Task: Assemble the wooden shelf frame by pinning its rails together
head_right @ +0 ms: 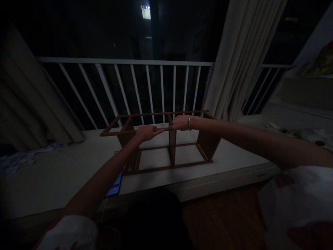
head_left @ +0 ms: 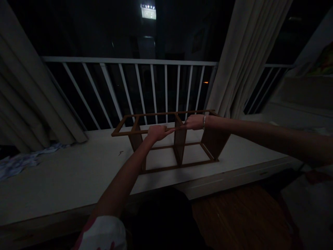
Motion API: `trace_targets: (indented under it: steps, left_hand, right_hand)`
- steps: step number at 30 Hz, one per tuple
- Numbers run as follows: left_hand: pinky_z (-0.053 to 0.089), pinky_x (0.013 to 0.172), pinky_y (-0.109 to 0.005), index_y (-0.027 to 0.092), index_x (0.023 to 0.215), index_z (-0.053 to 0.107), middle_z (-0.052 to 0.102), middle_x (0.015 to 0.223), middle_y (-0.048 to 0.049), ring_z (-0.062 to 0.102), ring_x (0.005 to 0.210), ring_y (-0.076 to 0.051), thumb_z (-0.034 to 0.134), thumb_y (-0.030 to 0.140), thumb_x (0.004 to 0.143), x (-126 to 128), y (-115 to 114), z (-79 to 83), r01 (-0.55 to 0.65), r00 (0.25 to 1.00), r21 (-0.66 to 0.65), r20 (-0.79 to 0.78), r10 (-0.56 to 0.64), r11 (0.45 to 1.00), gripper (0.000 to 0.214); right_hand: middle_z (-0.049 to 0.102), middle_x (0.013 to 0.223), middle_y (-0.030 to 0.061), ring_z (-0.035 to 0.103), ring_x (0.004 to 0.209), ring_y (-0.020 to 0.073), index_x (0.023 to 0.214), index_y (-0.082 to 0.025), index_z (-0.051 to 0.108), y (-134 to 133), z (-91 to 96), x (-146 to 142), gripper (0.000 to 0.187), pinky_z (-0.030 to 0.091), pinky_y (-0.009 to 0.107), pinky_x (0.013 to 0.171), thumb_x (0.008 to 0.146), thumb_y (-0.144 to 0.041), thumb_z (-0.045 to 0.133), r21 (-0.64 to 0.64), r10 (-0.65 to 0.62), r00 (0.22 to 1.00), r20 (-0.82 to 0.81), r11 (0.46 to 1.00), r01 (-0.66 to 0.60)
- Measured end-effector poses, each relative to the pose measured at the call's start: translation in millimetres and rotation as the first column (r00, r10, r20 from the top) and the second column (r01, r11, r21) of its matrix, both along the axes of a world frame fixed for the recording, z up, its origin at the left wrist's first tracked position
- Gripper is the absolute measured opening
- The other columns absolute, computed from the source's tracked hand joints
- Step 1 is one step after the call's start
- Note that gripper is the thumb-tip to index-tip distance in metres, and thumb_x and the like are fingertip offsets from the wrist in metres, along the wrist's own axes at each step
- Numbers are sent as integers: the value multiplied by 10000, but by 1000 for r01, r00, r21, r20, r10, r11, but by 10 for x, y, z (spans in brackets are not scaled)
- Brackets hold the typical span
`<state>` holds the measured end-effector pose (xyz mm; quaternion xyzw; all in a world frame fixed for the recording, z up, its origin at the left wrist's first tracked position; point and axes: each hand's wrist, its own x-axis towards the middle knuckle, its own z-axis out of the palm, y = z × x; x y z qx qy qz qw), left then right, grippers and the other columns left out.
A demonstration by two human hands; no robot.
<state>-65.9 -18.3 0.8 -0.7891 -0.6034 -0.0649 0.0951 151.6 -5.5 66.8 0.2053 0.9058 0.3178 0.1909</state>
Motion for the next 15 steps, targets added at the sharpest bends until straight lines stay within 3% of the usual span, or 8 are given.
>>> trace_targets:
  steps: [15]
  left_hand:
    - [395, 789, -362, 203, 971, 641, 654, 975, -126, 586, 932, -281, 65, 756, 732, 11, -42, 35, -11, 1000, -9, 3, 11, 1000, 834]
  right_hand:
    - [652, 932, 124, 595, 745, 173, 1118, -138, 553, -18, -2, 47, 352, 330, 259, 592, 804, -102, 398, -94, -70, 992, -103, 994, 60]
